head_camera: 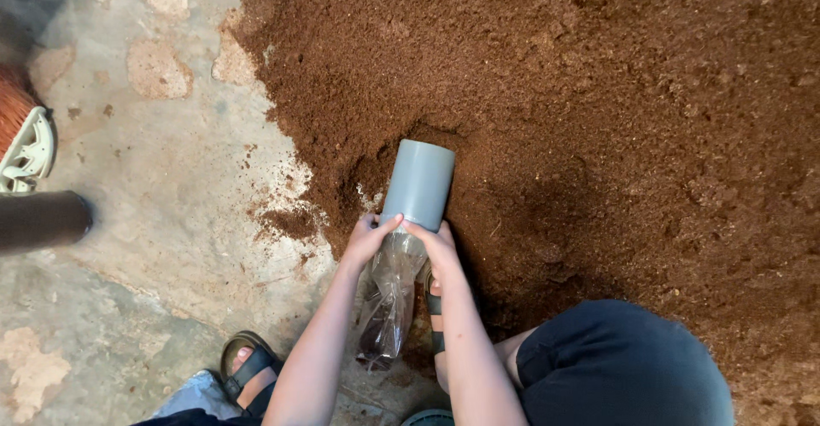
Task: The person sits on the floor and uses a cylindrical tool to scoop soil from a large pile. They repeatedly fill a clear plastic planting pouch with soil by inserting the pouch into the cylinder and scooping. The filled pouch is held at the end of the clip.
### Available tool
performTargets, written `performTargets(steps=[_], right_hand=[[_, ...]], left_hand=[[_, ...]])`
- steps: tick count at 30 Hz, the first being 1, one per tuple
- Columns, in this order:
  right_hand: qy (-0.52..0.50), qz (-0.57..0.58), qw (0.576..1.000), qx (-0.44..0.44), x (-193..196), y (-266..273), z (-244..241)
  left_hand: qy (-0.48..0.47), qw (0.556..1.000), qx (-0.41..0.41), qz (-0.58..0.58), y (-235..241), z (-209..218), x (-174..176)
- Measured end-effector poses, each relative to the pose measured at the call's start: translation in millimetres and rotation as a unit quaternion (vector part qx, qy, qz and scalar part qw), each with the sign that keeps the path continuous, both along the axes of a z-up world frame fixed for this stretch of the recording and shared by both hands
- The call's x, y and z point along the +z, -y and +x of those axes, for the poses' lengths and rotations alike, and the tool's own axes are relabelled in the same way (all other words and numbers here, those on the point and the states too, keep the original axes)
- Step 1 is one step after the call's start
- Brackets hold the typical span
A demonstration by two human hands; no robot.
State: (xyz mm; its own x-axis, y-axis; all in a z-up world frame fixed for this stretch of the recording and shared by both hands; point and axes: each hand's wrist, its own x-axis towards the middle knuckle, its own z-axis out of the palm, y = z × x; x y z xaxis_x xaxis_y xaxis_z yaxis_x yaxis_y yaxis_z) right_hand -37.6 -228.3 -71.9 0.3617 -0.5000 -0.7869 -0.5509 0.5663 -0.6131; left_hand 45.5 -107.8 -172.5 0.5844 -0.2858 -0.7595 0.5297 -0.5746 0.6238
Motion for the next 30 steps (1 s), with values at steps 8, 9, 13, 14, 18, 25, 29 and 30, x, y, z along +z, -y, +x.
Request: performTargets(steps=[8, 9, 13, 14, 18, 25, 29, 30], right_hand=[[0.013, 0.026, 1.0, 0.004, 0.1, 3.9, 2.5], [0.016, 0.029, 0.999, -0.007, 11.6, 3.3, 4.7], [0.025, 0.024, 0.999, -0.03, 43.2, 1.8, -0.2], [0.023, 0.038, 0.999, -0.025, 62.8, 1.1, 0.5], [0.103, 0.007, 0.994, -0.022, 41.7, 5.6, -9.4], [0.264, -0.053, 0.963, 0.016, -41.2, 1.8, -33.0], [0.359, -0.091, 0.925, 0.089, -68.2, 12.4, -38.5], [0.368, -0.116, 0.915, 0.121, -63.1, 14.4, -36.7]], left_hand=[[-0.031, 0.995, 0.016, -0.094, 6.6, -3.8, -3.7], [-0.027, 0.992, 0.026, -0.124, 7.9, -2.9, -3.1], [-0.023, 0.985, 0.034, -0.166, 3.6, -10.4, 14.3], [-0.014, 0.983, 0.029, -0.183, 3.5, -9.4, 4.1], [0.012, 0.976, -0.005, -0.219, 6.2, -1.5, -21.5], [0.112, 0.95, -0.048, -0.289, -18.9, 14.6, -1.9], [0.127, 0.912, -0.063, -0.385, -38.7, 10.9, 27.9], [0.152, 0.897, -0.076, -0.407, -42.7, 10.6, 39.5]])
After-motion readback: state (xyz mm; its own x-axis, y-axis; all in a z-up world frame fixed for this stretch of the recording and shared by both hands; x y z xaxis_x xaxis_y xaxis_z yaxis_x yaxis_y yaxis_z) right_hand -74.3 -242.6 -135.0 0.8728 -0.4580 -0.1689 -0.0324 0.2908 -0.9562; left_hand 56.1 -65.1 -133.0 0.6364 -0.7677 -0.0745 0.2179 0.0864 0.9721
